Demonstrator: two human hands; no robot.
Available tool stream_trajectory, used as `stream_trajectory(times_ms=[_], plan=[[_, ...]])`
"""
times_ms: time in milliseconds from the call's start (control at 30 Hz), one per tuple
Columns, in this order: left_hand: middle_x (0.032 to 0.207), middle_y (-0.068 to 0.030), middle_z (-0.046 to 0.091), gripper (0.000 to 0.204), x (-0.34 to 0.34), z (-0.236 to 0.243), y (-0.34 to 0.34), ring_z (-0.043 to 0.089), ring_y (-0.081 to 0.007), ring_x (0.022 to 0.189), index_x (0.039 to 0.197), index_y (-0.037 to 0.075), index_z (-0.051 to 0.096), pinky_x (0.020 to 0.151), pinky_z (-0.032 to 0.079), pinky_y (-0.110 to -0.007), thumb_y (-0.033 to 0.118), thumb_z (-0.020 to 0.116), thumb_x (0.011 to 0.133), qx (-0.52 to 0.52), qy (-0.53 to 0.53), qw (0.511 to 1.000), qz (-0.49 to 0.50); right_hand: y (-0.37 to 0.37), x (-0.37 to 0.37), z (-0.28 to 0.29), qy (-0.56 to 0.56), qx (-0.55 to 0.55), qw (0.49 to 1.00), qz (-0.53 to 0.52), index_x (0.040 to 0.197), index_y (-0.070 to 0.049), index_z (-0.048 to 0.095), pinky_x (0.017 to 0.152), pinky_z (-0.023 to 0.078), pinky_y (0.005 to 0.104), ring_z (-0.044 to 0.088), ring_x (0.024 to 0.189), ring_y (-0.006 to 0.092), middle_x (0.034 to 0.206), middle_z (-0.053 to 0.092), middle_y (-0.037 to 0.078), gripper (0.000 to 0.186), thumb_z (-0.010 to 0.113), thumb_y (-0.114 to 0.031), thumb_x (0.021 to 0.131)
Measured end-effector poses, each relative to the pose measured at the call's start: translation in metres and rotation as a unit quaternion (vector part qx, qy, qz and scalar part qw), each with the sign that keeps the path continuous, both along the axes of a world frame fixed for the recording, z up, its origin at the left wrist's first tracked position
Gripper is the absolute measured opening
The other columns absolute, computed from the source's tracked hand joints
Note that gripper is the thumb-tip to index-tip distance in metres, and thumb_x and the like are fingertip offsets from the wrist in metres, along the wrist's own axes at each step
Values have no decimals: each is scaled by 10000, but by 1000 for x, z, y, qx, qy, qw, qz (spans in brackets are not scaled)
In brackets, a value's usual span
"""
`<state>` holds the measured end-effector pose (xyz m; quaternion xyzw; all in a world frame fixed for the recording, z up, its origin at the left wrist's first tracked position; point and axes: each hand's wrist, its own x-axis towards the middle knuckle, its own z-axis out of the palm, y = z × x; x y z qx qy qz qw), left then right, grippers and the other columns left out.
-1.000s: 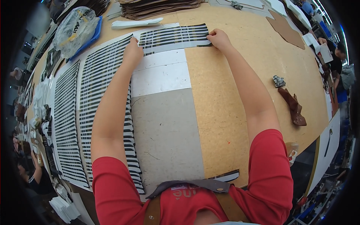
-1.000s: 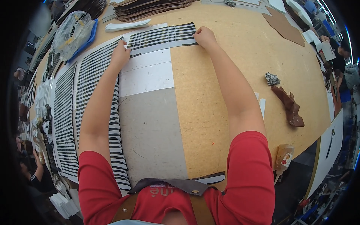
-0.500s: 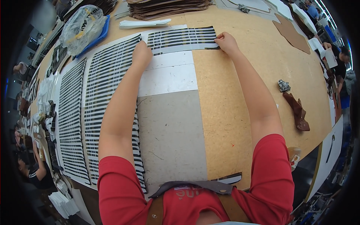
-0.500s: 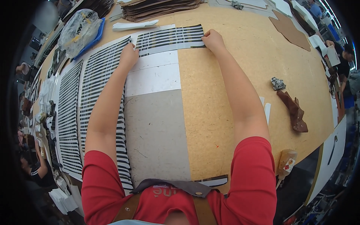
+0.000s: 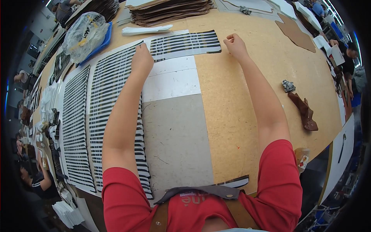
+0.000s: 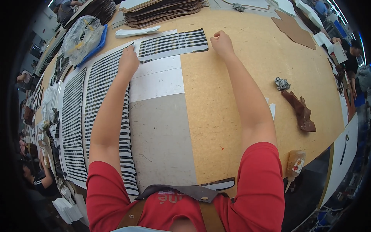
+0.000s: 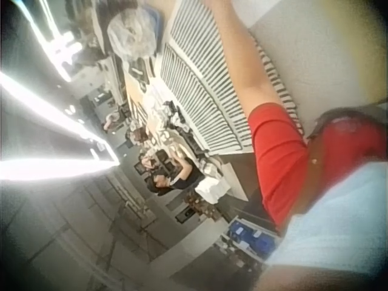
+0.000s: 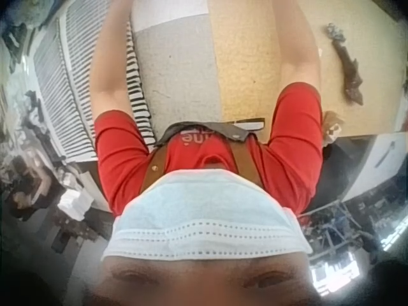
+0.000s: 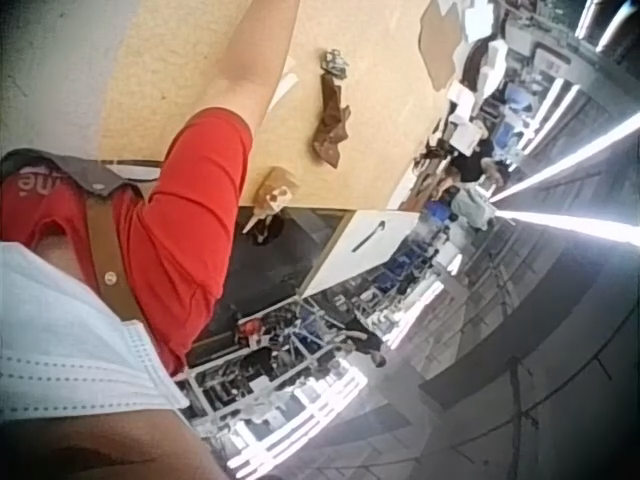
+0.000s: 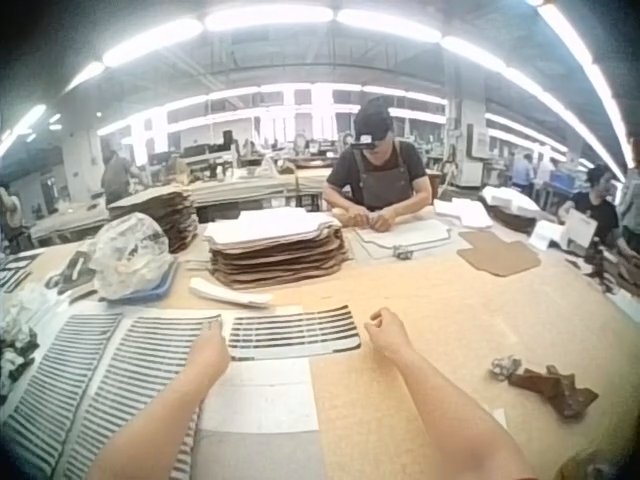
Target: Applying glue and white lining strips to fabric/leather straps in a workshop setting.
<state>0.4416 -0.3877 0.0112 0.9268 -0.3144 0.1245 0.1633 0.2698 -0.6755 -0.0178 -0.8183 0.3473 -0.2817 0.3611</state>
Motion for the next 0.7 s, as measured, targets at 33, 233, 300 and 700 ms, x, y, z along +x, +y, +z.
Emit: stream_trajectory(times_ms=[33,233,300,700], plan=[[1054,-201,547,227,-11,8,5,615,-384,890,1045,-26,493,729,522,-417,74,541,847,-1,2,1000,-4,-3,-16,2,2,-1,1000,-4,930,-6,617,719,496,331,636,786,229,866,658,131,235,635,-200,798],[986,-169,561,221,-98,59,108,611,-349,806,1028,-1,551,692,502,-392,158,568,876,-32,45,994,-96,50,-124,59,42,26,992,113,868,12,634,595,427,267,539,634,125,650,573,64,244,547,-215,887],[959,-151,550,225,-131,65,141,589,-306,802,1032,4,555,703,483,-364,163,578,875,-31,98,985,-136,77,-161,75,89,62,984,144,865,10,632,582,416,261,528,623,117,644,568,60,260,540,-230,897],[1052,-126,513,392,-326,24,227,480,-303,975,1119,45,546,859,386,-360,160,691,774,42,265,894,-359,267,-311,68,229,-33,854,465,1086,-36,550,863,450,335,538,992,267,1035,532,123,378,702,-208,786]])
